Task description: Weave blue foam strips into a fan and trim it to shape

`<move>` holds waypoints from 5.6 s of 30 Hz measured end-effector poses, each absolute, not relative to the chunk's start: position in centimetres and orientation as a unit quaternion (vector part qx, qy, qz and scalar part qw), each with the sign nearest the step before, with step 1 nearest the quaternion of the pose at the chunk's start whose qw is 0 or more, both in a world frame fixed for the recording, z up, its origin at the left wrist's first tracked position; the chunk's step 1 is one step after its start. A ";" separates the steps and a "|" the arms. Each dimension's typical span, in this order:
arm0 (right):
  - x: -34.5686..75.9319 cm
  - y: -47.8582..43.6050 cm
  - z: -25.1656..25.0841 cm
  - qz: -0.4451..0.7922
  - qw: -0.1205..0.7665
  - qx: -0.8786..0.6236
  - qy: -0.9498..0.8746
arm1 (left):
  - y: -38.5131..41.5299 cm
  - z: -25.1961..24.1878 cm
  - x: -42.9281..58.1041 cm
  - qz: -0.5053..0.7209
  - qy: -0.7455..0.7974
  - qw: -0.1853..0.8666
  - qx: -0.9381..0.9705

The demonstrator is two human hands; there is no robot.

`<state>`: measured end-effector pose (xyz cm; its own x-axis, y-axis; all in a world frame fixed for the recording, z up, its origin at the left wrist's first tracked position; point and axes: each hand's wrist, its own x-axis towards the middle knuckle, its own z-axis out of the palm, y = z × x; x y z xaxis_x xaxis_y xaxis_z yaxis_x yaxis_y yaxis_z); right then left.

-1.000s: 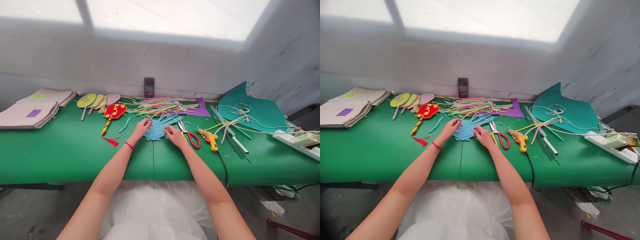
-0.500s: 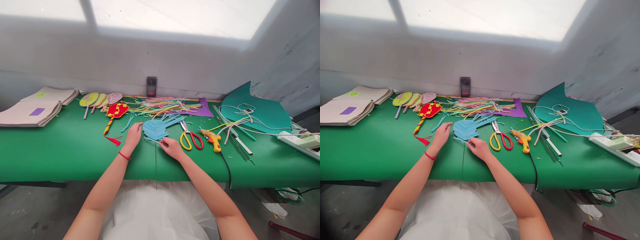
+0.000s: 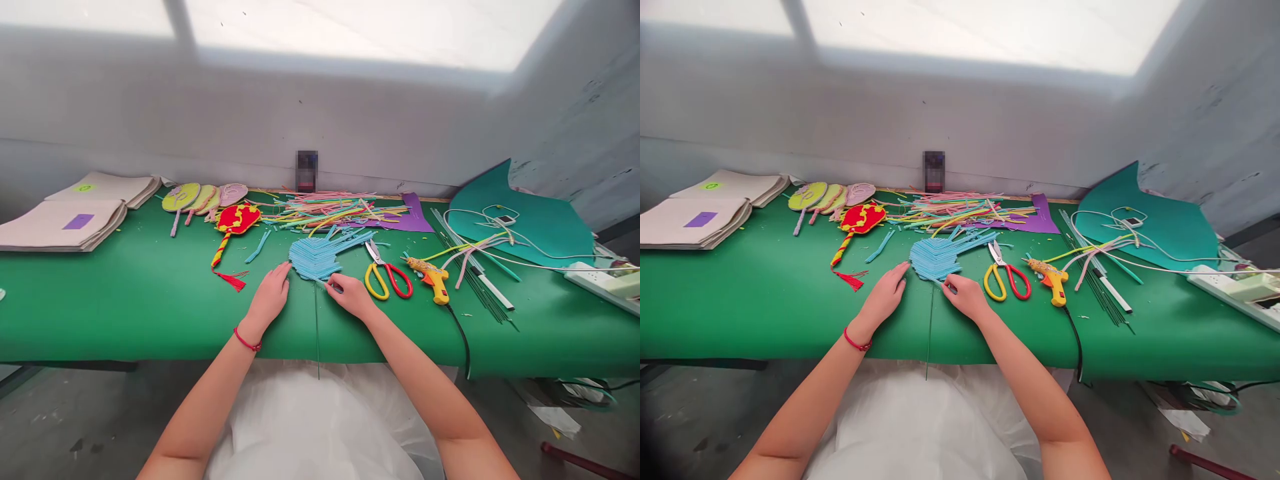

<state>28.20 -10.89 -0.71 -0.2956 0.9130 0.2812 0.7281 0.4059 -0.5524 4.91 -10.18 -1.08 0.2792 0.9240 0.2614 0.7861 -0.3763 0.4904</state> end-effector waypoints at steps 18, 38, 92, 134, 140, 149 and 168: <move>28.4 -10.7 -0.7 0.168 0.262 -0.532 -0.787 | -11.3 -1.5 7.0 0.113 0.494 0.075 0.859; 28.3 -10.7 -0.5 0.173 0.267 -0.533 -0.784 | -10.9 -2.7 7.0 0.186 0.588 0.075 0.784; 26.4 -10.1 -1.6 0.023 0.271 -0.544 -0.794 | -11.8 -1.3 7.9 0.087 0.497 0.044 0.862; 31.7 -5.9 -0.8 0.065 0.244 -0.439 -0.862 | -11.9 -1.0 8.0 0.107 0.489 0.037 0.865; 31.2 -6.1 -1.1 0.059 0.252 -0.445 -0.857 | -11.9 -0.9 8.0 0.102 0.491 0.038 0.865; 35.1 -6.7 0.9 0.025 0.455 -0.554 -0.696 | -11.9 -0.7 8.0 0.101 0.491 0.045 0.864; 46.2 -12.5 -3.0 -0.041 0.380 -0.873 -0.304 | -11.2 -1.2 7.4 0.173 0.499 0.089 0.845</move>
